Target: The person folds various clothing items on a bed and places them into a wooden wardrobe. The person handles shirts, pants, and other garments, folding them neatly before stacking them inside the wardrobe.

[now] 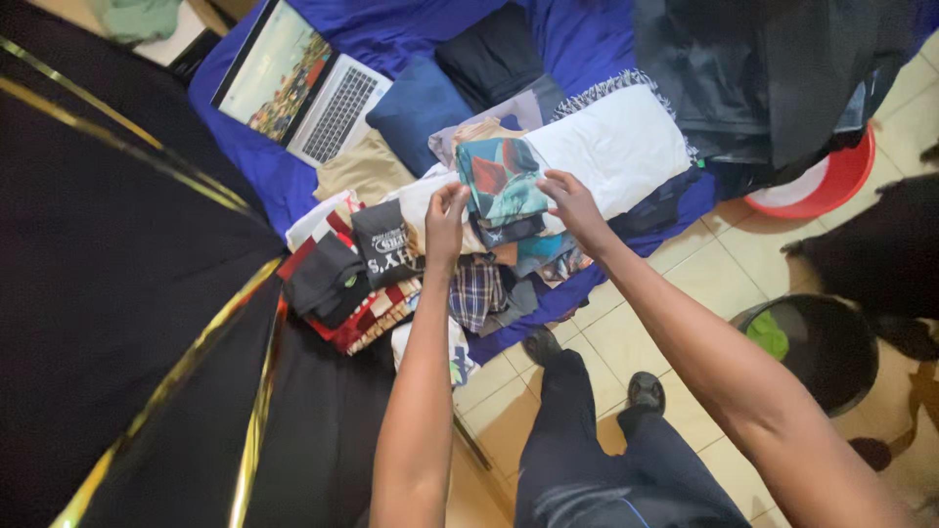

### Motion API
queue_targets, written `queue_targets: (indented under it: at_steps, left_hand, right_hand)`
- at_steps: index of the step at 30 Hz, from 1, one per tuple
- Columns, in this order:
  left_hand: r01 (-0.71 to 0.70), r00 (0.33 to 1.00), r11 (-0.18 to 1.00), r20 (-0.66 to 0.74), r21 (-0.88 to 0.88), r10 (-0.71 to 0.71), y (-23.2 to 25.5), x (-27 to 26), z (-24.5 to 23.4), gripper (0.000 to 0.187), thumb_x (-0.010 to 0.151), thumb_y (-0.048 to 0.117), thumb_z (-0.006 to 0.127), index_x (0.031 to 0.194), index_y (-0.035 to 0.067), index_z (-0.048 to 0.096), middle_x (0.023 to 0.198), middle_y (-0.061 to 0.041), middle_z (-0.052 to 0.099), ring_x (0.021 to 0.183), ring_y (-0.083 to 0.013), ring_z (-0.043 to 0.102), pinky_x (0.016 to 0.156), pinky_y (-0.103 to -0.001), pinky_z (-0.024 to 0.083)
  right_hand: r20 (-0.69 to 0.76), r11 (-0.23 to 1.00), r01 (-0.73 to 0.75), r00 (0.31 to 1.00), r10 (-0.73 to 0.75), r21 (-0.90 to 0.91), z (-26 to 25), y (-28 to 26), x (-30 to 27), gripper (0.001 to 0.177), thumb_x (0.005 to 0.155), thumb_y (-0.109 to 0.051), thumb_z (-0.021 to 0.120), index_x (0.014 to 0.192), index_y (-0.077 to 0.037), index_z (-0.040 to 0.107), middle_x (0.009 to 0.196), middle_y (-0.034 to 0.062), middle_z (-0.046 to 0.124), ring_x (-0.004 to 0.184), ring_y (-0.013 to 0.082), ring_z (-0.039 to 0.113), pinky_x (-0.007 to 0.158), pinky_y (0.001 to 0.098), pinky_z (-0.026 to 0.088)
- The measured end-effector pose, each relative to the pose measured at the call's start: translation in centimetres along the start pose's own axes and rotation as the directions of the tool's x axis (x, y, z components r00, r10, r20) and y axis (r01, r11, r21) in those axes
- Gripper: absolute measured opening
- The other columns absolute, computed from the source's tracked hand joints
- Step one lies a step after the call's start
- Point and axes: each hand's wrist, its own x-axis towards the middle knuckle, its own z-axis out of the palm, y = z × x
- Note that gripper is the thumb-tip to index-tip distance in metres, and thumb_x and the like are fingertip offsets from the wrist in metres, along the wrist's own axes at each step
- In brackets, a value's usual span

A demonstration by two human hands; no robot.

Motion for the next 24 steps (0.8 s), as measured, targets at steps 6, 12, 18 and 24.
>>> queue_targets:
  at_steps: [6, 12, 18, 24]
  left_hand:
    - [0.047, 0.998, 0.953, 0.035, 0.301, -0.06, -2.5, 8.2, 1.6, 0.05, 0.092, 0.039, 0.074, 0.118, -0.004, 0.067, 0.109, -0.012, 0.072, 0.101, -0.019, 0.067, 0.09, -0.032, 0.052]
    - [0.192, 0.975, 0.845, 0.003, 0.499, -0.224, 0.5, 9.0, 2.3, 0.059, 0.08, 0.047, 0.082, 0.112, -0.001, 0.071, 0.099, -0.021, 0.075, 0.091, -0.0272, 0.07, 0.082, -0.038, 0.055]
    - [-0.13, 0.982, 0.709, -0.007, 0.694, 0.187, 0.9, 4.5, 4.2, 0.063, 0.08, 0.031, 0.088, 0.125, -0.002, 0.059, 0.123, -0.023, 0.057, 0.116, -0.0371, 0.054, 0.1, -0.046, 0.043]
    - [-0.122, 0.992, 0.911, 0.028, 0.395, 0.121, 2.7, 0.4, 7.5, 0.054, 0.085, 0.018, 0.076, 0.131, 0.0, 0.053, 0.119, -0.018, 0.062, 0.11, -0.0312, 0.064, 0.097, -0.041, 0.05]
  right_hand:
    - [-0.025, 0.952, 0.011, 1.0, -0.019, -0.305, 2.5, 2.1, 4.7, 0.076, 0.09, -0.041, 0.071, 0.153, -0.008, 0.046, 0.138, 0.0269, 0.063, 0.124, 0.0455, 0.06, 0.1, 0.0477, 0.05]
    - [0.07, 0.754, 0.276, 0.953, -0.294, -0.596, 4.0, 4.1, 4.3, 0.067, 0.089, -0.036, 0.074, 0.148, -0.009, 0.057, 0.144, 0.0316, 0.051, 0.137, 0.0433, 0.047, 0.113, 0.0443, 0.038]
    - [-0.012, 0.912, 0.173, 0.981, -0.191, -0.371, 3.2, 2.2, 2.3, 0.049, 0.095, -0.04, 0.066, 0.132, -0.008, 0.066, 0.135, 0.0204, 0.066, 0.126, 0.0288, 0.06, 0.106, 0.0378, 0.045]
    - [-0.097, 0.982, 0.038, 0.994, -0.057, -0.186, 2.0, 5.1, 2.7, 0.051, 0.097, -0.035, 0.071, 0.132, -0.001, 0.058, 0.121, 0.0142, 0.069, 0.11, 0.0197, 0.063, 0.092, 0.031, 0.051]
